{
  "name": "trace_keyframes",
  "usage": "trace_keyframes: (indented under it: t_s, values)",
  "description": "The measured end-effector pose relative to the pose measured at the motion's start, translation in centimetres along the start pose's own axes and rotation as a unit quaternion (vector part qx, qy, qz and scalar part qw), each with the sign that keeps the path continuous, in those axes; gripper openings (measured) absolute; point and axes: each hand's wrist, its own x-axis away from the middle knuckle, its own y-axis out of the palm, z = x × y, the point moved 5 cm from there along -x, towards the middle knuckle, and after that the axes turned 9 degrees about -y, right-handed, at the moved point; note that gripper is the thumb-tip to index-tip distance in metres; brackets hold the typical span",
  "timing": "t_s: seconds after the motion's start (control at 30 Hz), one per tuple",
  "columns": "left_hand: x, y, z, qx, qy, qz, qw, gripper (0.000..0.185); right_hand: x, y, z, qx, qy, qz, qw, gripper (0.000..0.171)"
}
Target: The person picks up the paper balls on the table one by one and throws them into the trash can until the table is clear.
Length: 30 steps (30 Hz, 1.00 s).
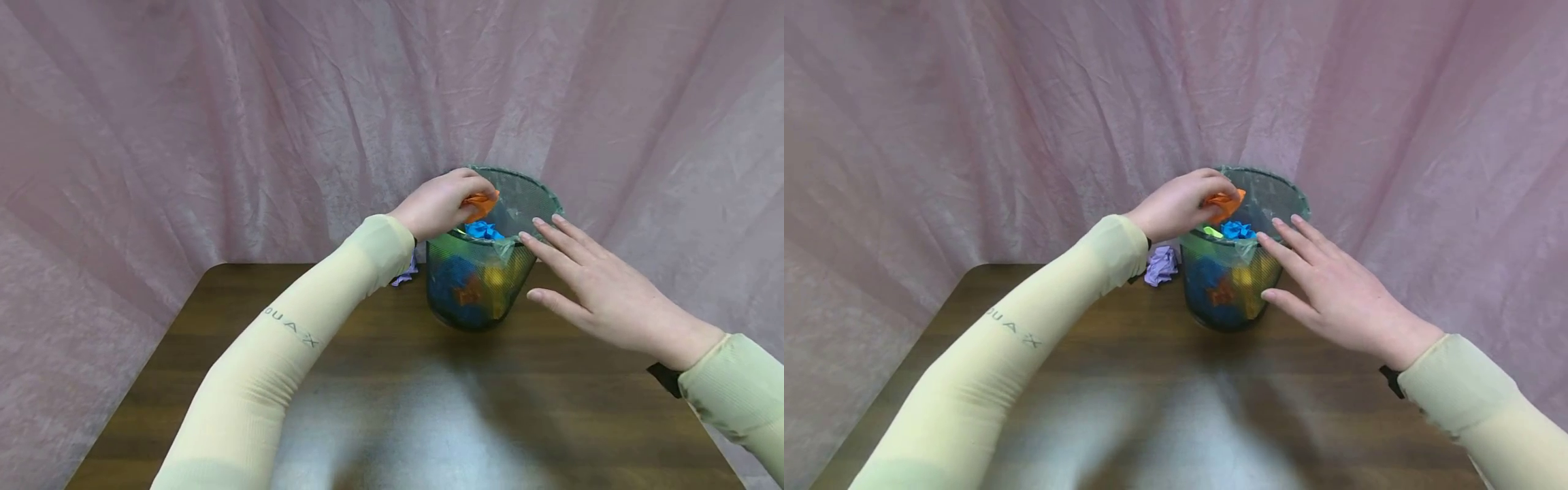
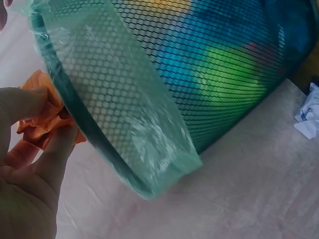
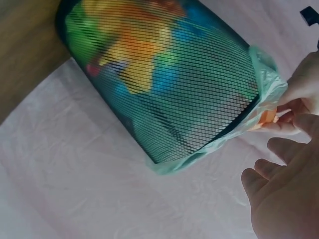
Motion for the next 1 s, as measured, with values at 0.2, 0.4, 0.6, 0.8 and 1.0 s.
trace_keyframes:
  t_s: [0.2,0.4,0.6,0.8,1.0]
  values:
    - [-0.5,0.4,1.1,-0.001,0.003,-0.021,0.9998,0.038,0.5,0.2,0.0,0.001,-0.003,0.003,1.000,0.080]
    - [-0.2,0.4,0.9,-0.027,-0.005,-0.029,0.9992,0.053,0.5,0.5,-0.3,0.006,-0.010,0.004,1.000,0.081]
    - [0.7,-0.6,-1.3,-0.034,-0.043,0.018,0.9983,0.058,0.4,0.8,-0.7,0.005,-0.015,0.004,1.000,0.080]
    - [1.9,-1.1,-4.2,-0.032,-0.067,0.044,0.9963,0.062,0.4,1.2,-1.4,0.001,-0.029,0.002,1.000,0.079]
    - [3.2,-1.0,-7.5,-0.022,-0.099,0.045,0.9939,0.064,0.4,1.9,-2.7,-0.006,-0.045,-0.003,0.999,0.080]
